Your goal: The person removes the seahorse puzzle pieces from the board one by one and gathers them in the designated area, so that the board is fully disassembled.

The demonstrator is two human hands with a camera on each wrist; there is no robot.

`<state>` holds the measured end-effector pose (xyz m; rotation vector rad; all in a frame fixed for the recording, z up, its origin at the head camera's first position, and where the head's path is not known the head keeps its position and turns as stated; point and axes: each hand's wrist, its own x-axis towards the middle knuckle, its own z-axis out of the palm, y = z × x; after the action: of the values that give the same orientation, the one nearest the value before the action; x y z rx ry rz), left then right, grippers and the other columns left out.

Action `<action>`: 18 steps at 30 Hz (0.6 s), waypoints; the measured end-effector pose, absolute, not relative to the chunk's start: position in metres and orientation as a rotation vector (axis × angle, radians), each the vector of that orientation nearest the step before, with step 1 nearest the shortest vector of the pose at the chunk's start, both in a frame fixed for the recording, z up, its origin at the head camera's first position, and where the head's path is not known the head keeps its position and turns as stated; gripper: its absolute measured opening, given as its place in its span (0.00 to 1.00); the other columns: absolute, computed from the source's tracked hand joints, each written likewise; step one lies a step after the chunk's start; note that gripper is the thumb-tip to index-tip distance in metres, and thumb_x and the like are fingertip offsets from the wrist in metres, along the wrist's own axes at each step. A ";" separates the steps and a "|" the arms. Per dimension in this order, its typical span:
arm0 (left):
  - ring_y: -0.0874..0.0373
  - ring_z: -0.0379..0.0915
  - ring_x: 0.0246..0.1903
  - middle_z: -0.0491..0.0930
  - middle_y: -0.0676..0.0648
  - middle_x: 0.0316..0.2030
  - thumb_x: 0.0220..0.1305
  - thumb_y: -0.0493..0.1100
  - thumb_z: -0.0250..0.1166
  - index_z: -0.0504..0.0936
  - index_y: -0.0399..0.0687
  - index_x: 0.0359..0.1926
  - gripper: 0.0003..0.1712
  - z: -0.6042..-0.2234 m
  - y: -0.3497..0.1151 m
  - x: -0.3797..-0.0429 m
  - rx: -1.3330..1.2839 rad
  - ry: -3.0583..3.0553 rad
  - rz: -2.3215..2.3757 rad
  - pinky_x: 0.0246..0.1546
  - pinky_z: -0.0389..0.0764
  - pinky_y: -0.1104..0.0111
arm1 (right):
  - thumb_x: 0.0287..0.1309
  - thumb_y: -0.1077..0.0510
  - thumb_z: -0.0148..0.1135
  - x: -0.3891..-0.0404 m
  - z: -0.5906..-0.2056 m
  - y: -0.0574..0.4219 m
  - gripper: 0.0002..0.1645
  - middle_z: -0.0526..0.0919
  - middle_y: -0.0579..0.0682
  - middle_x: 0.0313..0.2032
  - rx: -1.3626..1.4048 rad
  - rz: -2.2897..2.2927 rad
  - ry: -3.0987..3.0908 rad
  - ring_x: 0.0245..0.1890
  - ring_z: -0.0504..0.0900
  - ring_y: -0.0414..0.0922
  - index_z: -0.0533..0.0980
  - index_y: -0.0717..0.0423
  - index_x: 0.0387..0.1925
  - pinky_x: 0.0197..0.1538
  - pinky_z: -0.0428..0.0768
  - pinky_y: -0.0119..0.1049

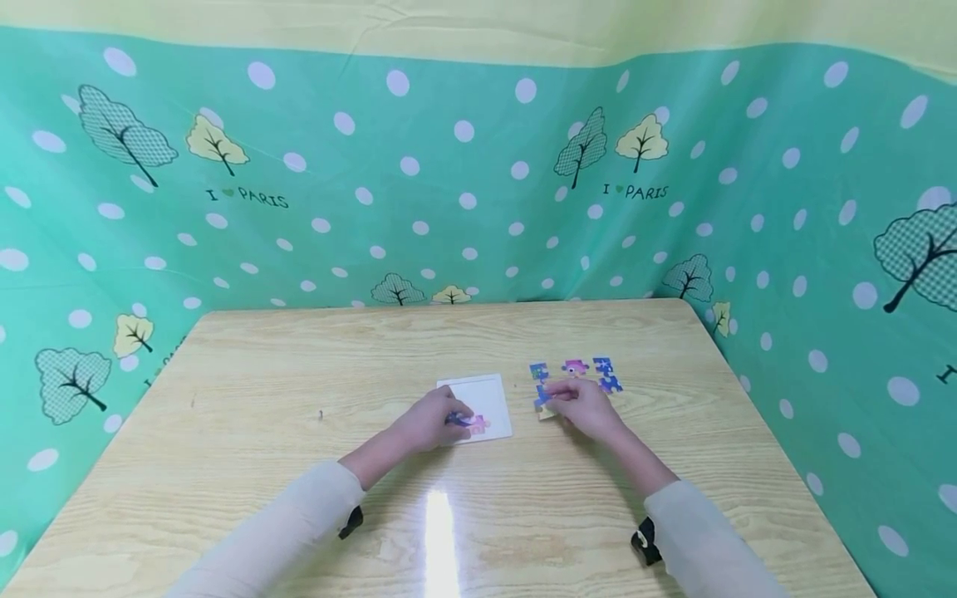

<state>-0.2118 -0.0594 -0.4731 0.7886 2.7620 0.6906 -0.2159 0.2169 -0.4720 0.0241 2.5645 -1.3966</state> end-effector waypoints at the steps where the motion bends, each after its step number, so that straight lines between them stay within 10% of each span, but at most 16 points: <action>1: 0.60 0.65 0.32 0.72 0.47 0.34 0.53 0.45 0.69 0.83 0.43 0.46 0.19 -0.473 -0.060 -0.211 0.793 2.764 0.693 0.35 0.71 0.72 | 0.56 0.60 0.62 -0.216 -0.472 0.219 0.19 0.81 0.52 0.31 0.026 -1.398 2.563 0.22 0.75 0.42 0.76 0.64 0.48 0.24 0.74 0.31; 18: 0.61 0.64 0.31 0.72 0.48 0.33 0.54 0.46 0.69 0.83 0.44 0.45 0.18 -0.475 -0.060 -0.212 0.798 2.779 0.668 0.34 0.70 0.73 | 0.59 0.59 0.60 -0.213 -0.472 0.256 0.19 0.80 0.53 0.32 0.099 -1.333 2.616 0.24 0.73 0.42 0.75 0.64 0.50 0.26 0.74 0.33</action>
<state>-0.2115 -0.0599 -0.4751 0.7981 2.7790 0.6680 -0.2126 0.2564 -0.4717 0.0992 2.6163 -1.3330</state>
